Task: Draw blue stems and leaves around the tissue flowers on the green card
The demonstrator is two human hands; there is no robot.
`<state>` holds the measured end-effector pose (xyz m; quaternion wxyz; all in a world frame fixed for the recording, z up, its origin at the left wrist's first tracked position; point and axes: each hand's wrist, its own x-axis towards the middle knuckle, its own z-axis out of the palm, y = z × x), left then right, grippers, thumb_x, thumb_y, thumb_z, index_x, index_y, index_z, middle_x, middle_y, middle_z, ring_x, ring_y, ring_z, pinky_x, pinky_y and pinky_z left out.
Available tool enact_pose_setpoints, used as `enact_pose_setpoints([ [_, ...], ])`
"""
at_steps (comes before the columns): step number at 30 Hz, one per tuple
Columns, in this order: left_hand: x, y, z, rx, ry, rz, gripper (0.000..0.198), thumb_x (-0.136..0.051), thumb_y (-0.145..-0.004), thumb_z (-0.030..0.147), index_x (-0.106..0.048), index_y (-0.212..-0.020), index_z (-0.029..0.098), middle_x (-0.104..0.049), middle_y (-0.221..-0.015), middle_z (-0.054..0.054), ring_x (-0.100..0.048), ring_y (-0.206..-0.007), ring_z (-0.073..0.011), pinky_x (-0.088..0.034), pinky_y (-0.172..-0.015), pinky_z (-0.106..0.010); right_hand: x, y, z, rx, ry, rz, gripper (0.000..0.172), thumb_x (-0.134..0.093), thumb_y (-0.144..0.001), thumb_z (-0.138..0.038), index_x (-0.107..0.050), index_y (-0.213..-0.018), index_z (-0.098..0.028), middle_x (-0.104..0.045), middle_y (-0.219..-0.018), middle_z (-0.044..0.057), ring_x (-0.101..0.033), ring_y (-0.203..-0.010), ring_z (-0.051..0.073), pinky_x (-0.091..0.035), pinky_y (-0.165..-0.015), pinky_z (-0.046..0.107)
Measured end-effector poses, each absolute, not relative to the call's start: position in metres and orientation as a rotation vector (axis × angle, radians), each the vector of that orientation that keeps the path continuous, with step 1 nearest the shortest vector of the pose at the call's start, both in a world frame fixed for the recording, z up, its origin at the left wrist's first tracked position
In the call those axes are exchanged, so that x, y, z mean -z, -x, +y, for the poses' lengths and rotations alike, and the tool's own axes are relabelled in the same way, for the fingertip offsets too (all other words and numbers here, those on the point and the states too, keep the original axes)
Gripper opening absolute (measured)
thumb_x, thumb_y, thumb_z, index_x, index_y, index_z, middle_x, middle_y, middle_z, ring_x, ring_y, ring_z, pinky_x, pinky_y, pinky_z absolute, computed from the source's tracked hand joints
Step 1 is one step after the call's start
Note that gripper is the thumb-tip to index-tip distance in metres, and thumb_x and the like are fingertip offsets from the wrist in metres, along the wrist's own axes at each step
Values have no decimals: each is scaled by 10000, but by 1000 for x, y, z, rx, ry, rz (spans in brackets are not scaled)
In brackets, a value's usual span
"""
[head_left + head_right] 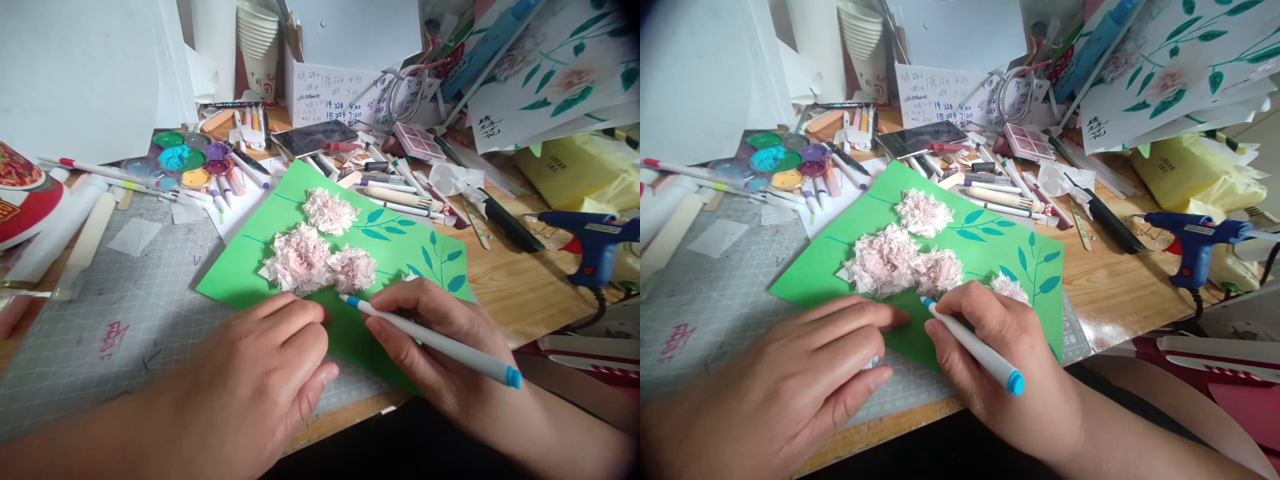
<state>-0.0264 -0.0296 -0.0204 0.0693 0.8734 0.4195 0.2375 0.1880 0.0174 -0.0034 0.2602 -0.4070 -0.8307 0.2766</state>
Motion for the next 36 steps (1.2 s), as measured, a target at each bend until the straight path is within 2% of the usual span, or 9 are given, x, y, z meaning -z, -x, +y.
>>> enact_pose_setpoints([
  [9,22,26,-31,-715,-2611,1258,286,-367,-986,200,-626,-868,173,-665,-932,-81,-630,-819,-240,-518,-653,-380,2,-190,17,-724,1094,-2332,42,-601,-895,-230,-563,-888,-245,-625,-650,-50,-571,-487,85,-435,-442,220],
  [15,21,26,-31,-709,-2613,1255,265,-369,-982,181,-616,-887,166,-670,-956,-93,-633,-852,-248,-523,-678,-390,-7,-201,19,-648,1074,-2378,76,-547,-912,-254,-556,-837,-260,-723,-759,24,-673,-573,162,-487,-433,271],
  [20,23,27,-29,-712,-2585,1242,229,-376,-988,188,-592,-914,172,-669,-1018,-83,-626,-907,-235,-524,-740,-382,-9,-209,24,-490,1134,-2317,54,-567,-904,-272,-584,-853,-271,-746,-772,36,-709,-602,194,-508,-410,276],
  [32,21,26,-32,-757,-2578,1266,213,-397,-987,157,-605,-1023,127,-678,-1024,-75,-622,-903,-211,-495,-778,-349,0,-202,24,-430,1152,-2309,120,-627,-857,-181,-561,-766,-223,-689,-657,-33,-615,-497,81,-455,-466,182],
  [36,19,26,-31,-775,-2551,1267,216,-412,-976,154,-622,-931,136,-676,-1016,-79,-618,-889,-220,-495,-765,-357,-3,-202,22,-471,1135,-2342,100,-614,-864,-180,-576,-776,-210,-718,-726,-9,-647,-551,87,-459,-486,182],
])
